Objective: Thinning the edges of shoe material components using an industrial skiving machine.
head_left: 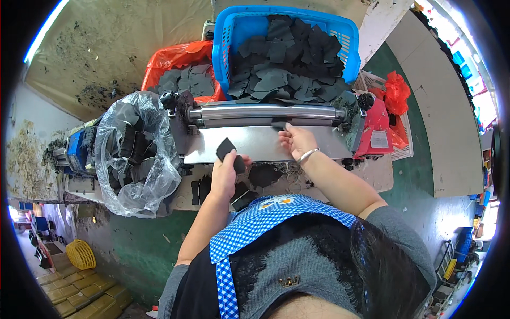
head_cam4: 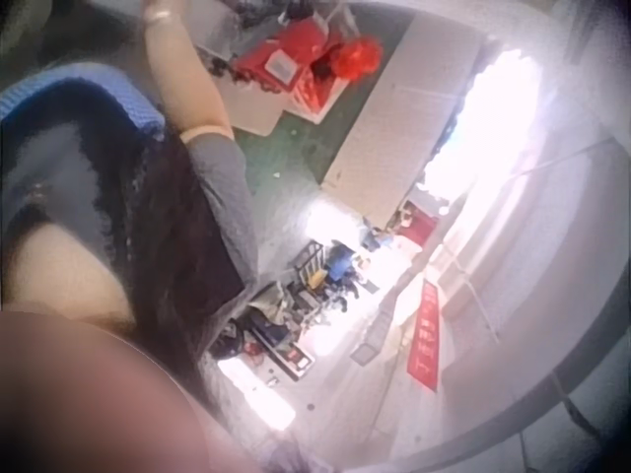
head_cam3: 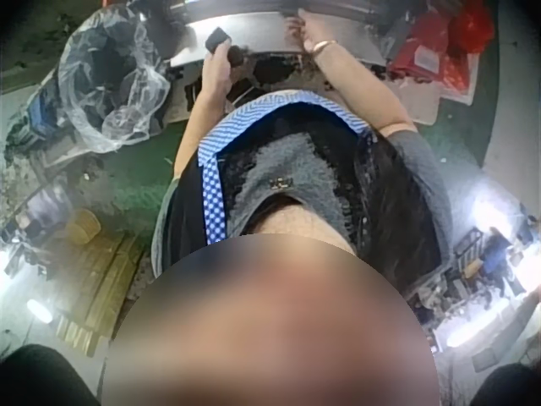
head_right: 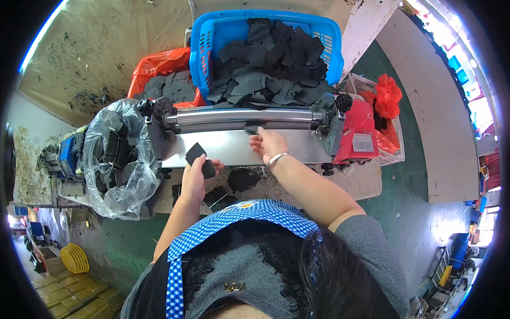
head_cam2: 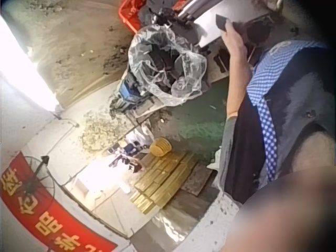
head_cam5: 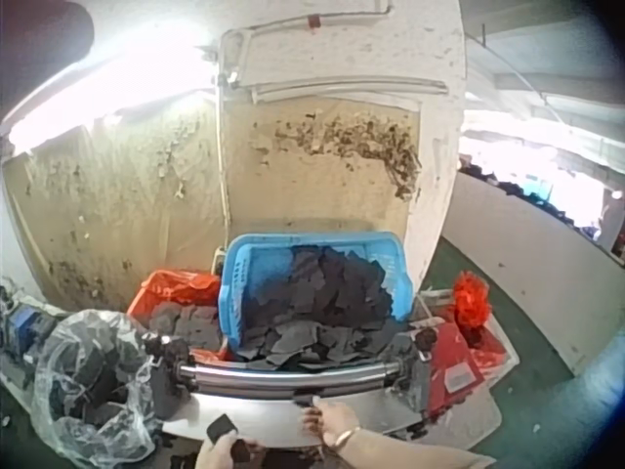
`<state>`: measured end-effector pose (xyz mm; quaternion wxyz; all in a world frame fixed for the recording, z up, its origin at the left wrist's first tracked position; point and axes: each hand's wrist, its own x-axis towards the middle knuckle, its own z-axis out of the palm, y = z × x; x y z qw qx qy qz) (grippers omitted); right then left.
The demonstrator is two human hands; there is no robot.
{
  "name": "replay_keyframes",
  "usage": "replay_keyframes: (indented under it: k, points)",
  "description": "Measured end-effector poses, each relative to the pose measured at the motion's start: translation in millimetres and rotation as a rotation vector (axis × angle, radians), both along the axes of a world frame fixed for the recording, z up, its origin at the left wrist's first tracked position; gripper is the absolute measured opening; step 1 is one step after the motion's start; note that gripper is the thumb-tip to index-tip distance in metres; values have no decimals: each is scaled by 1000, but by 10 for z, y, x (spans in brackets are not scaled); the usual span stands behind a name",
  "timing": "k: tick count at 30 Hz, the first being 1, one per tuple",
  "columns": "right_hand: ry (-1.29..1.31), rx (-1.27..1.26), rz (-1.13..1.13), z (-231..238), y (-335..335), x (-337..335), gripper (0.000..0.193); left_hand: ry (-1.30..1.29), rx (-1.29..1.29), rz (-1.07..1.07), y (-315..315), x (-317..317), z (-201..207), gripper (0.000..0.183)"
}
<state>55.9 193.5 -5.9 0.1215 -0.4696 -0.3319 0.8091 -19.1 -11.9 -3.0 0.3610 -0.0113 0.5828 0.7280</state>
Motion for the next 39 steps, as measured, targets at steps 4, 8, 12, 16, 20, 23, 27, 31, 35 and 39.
replay_keyframes:
  k: [4,8,12,16,20,23,27,31,35,39]
  points:
    - [239,768,498,291,-635,143,18,193,-57,35,73,75,-4,21]
    - [288,1169,677,436,-726,187,31,90,97,2,39,106,52,14]
    - [243,1117,653,364,-632,189,29,147,140,-44,-17,156,151,14]
    - [245,716,714,340,-680,201,26,258,113,29,-53,171,119,10]
    - [340,635,694,355,-692,218,27,200,66,30,-39,125,217,12]
    - [179,608,660,207,-614,175,25,200,16,35,-53,124,205,13]
    - [-106,88,87,-130,-17,14,27,428,-112,157,-108,33,16,15]
    - [106,415,412,54,-380,82,19,191,-43,76,34,127,125,11]
    - [212,616,671,145,-612,175,19,-4,76,-2,73,141,71,10]
    - [-15,248,431,86,-385,80,19,20,39,25,54,100,55,11]
